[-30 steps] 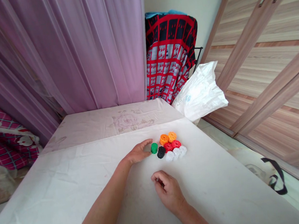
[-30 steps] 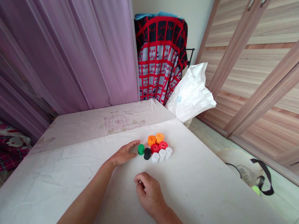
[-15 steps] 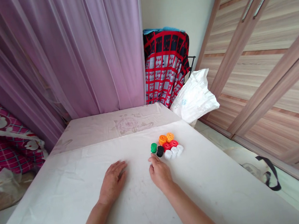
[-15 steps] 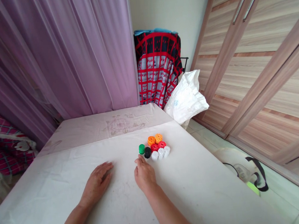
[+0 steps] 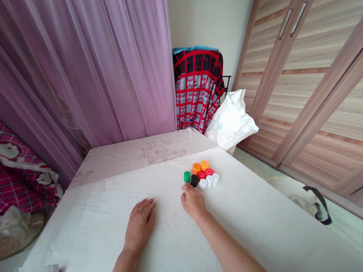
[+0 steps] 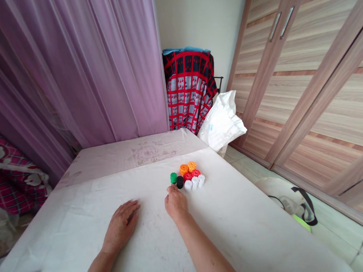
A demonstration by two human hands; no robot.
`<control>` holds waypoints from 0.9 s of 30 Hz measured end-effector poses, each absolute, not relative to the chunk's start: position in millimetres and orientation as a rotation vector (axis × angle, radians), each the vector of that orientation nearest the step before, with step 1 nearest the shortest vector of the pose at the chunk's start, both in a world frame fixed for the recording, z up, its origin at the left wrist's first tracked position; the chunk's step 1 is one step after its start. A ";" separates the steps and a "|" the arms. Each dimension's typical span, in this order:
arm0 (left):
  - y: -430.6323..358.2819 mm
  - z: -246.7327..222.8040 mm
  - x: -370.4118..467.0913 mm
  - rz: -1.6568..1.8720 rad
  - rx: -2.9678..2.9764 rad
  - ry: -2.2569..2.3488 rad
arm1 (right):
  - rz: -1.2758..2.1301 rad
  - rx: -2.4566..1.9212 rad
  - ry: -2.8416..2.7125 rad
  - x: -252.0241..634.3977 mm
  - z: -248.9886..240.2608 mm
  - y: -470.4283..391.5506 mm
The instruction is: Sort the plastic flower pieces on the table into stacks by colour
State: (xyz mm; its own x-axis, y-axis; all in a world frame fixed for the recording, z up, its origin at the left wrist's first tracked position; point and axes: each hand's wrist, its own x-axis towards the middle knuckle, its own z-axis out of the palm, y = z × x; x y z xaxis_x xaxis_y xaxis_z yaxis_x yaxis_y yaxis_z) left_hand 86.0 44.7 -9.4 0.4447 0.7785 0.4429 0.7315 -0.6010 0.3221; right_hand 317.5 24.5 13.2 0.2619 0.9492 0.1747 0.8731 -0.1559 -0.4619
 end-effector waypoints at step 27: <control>9.6 -5.7 73.2 0.944 2.651 1.544 | 0.796 -1.324 -0.913 510.6 -18.6 104.1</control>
State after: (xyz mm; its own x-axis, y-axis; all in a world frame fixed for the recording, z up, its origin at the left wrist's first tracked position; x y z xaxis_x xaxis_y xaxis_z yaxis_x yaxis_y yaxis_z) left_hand 73.2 9.6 -5.7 0.3647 0.7737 0.5180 0.8137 -0.5352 0.2267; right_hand 510.6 104.1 -18.6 0.4436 0.8911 0.0962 0.0262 0.0944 -0.9952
